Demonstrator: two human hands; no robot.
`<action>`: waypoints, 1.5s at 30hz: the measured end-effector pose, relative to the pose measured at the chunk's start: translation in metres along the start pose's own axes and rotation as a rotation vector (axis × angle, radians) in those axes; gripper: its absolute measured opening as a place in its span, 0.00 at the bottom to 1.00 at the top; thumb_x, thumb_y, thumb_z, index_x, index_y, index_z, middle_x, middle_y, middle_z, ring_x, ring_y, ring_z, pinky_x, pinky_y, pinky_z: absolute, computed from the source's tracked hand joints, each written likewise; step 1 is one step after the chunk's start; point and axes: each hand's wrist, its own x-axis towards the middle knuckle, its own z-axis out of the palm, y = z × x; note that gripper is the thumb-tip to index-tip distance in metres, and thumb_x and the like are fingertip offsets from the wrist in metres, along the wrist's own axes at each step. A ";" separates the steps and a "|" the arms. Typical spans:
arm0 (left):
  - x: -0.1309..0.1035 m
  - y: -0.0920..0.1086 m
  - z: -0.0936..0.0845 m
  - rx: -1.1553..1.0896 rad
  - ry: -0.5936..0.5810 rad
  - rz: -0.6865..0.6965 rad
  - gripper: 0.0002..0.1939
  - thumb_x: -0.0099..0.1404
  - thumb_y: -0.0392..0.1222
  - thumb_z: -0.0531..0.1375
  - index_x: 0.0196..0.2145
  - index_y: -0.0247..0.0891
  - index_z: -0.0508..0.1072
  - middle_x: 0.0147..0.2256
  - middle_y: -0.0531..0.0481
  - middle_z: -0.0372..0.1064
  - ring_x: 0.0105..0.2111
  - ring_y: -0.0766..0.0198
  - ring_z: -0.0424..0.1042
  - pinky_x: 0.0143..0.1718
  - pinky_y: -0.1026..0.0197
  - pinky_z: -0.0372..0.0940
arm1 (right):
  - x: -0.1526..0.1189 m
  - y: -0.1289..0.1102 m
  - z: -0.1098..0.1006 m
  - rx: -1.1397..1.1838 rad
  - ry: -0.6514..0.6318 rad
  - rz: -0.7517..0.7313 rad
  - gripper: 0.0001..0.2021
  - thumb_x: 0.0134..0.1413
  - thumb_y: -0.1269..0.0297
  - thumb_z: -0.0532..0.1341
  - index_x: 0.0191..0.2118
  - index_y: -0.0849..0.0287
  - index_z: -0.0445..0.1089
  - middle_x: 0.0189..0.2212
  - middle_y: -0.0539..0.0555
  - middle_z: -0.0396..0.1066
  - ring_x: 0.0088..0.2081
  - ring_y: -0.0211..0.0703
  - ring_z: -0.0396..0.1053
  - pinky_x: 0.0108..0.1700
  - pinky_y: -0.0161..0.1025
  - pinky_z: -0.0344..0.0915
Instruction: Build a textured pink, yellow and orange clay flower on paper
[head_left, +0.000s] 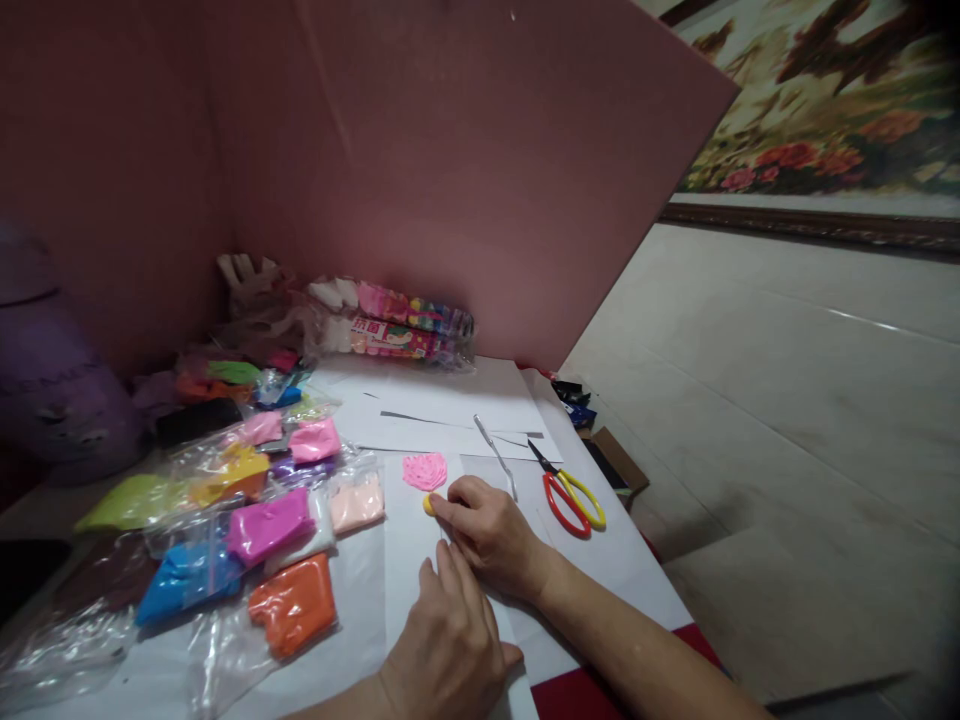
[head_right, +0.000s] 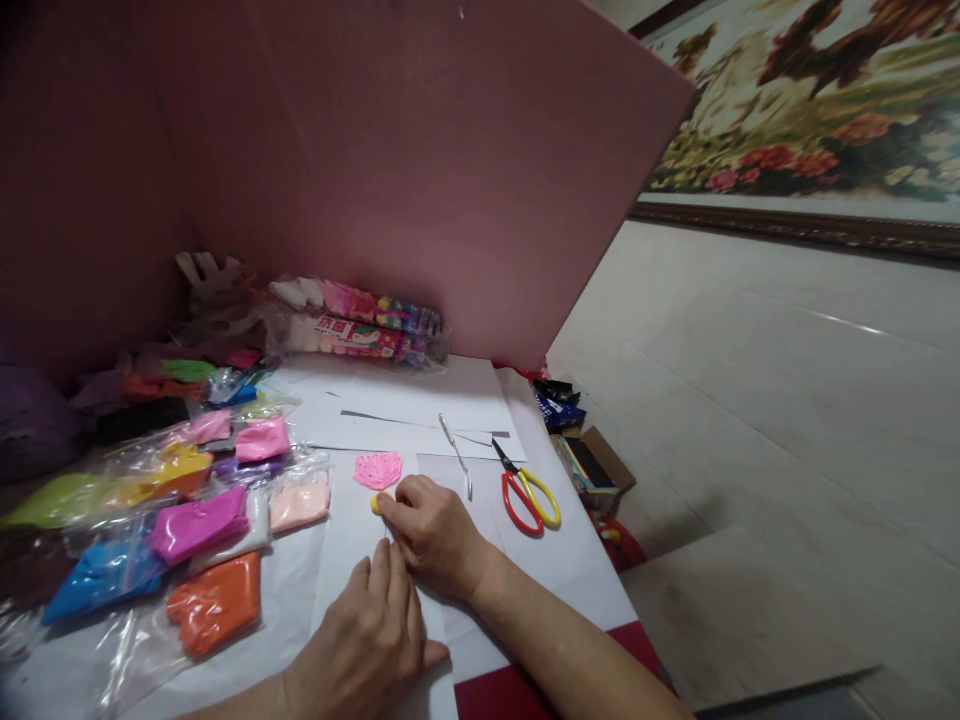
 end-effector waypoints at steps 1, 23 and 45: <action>0.000 0.000 0.000 -0.002 0.003 -0.003 0.31 0.55 0.57 0.63 0.38 0.18 0.77 0.39 0.20 0.73 0.39 0.37 0.75 0.35 0.44 0.71 | 0.000 0.000 0.000 -0.009 -0.003 -0.006 0.12 0.58 0.70 0.53 0.45 0.63 0.70 0.31 0.57 0.67 0.32 0.43 0.62 0.33 0.38 0.61; 0.000 0.001 0.000 -0.002 -0.066 -0.004 0.32 0.59 0.56 0.60 0.41 0.16 0.76 0.40 0.19 0.72 0.41 0.37 0.74 0.37 0.42 0.71 | -0.001 -0.002 0.001 -0.098 -0.025 0.000 0.09 0.57 0.69 0.56 0.43 0.60 0.69 0.31 0.54 0.67 0.32 0.41 0.62 0.32 0.37 0.57; -0.002 0.001 0.006 -0.019 -0.014 -0.016 0.30 0.57 0.55 0.62 0.39 0.18 0.77 0.39 0.20 0.72 0.40 0.36 0.74 0.36 0.42 0.71 | -0.002 -0.006 -0.005 0.036 0.188 0.082 0.11 0.53 0.72 0.57 0.38 0.56 0.75 0.30 0.54 0.67 0.31 0.40 0.64 0.31 0.35 0.61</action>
